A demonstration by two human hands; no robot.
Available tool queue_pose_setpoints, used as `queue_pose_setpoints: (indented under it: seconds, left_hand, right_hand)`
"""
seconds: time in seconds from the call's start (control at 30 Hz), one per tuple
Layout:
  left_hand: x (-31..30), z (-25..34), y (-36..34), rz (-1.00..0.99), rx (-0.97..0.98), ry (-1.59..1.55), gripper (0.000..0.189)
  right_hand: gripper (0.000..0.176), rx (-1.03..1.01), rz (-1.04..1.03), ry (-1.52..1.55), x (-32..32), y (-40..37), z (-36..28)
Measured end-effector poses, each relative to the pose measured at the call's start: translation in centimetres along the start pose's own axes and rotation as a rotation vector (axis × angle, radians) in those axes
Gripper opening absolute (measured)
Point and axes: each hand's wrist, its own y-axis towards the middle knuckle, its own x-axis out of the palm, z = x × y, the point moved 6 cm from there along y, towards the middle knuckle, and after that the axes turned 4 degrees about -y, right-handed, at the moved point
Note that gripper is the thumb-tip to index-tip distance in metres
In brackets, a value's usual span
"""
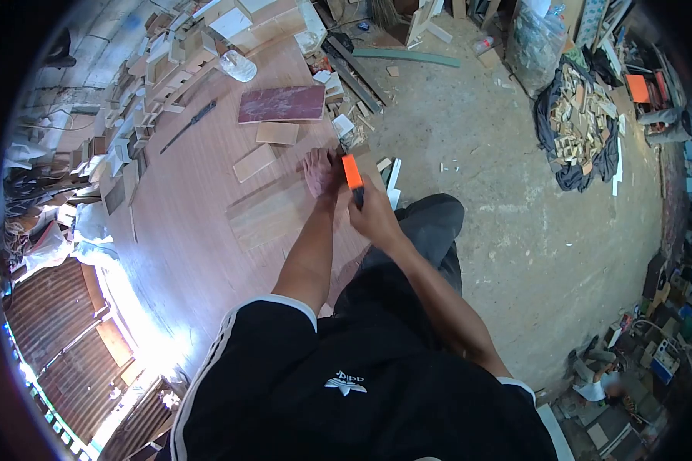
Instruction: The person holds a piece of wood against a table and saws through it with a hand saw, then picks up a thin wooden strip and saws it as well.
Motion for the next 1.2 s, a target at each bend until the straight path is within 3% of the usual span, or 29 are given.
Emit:
queue_pose_setpoints:
  seconds: [0.1,0.23,0.3,0.43,0.57,0.63,0.7,0.73,0.8,0.97,1.13,1.2]
  left_hand:
    - [0.4,-0.7,-0.3,0.075,-0.023,0.072,0.012]
    - [1.3,-1.5,-0.4,0.091,0.035,0.13,0.012]
    - [1.7,-1.7,-0.5,0.056,0.016,0.142,0.012]
    - [0.2,-0.1,-0.1,0.053,-0.011,0.072,0.012]
    - [0.3,-0.5,-0.9,0.037,-0.03,0.07,0.012]
    - [0.8,-1.0,-0.2,0.071,-0.048,0.112,0.011]
    - [0.9,-1.6,-0.9,0.079,-0.012,0.122,0.012]
    - [1.2,-1.5,-0.4,0.118,0.028,0.127,0.012]
    - [1.4,-1.8,-0.5,0.091,0.022,0.127,0.012]
    - [1.1,-1.2,-0.3,0.077,0.024,0.107,0.012]
    - [0.5,-0.9,-0.4,0.089,-0.009,0.078,0.012]
    - [1.4,-1.6,-0.3,0.1,0.005,0.116,0.012]
  right_hand:
    - [0.038,0.102,-0.103,0.03,-2.6,-4.9,-3.3]
    - [0.037,0.065,-0.058,0.08,-5.0,-7.9,-6.2]
    - [0.03,0.129,-0.072,0.041,-3.9,-6.9,-3.9]
    - [0.03,-0.095,0.046,-0.004,1.3,1.0,1.1]
    - [0.03,-0.094,0.057,0.041,-0.2,-0.8,0.4]
    - [0.029,0.046,-0.086,0.061,-3.0,-4.9,-3.7]
    - [0.029,0.027,-0.029,0.113,-5.5,-8.9,-6.4]
    - [0.029,0.159,-0.12,0.124,-6.3,-10.7,-7.2]
    - [0.031,0.224,-0.16,0.155,-6.6,-11.9,-7.3]
    - [0.036,0.009,-0.051,0.074,0.1,-3.5,2.1]
    - [0.034,-0.07,0.037,0.031,-0.3,-2.4,0.1]
    - [0.032,0.073,-0.1,0.04,-2.5,-5.2,-2.6]
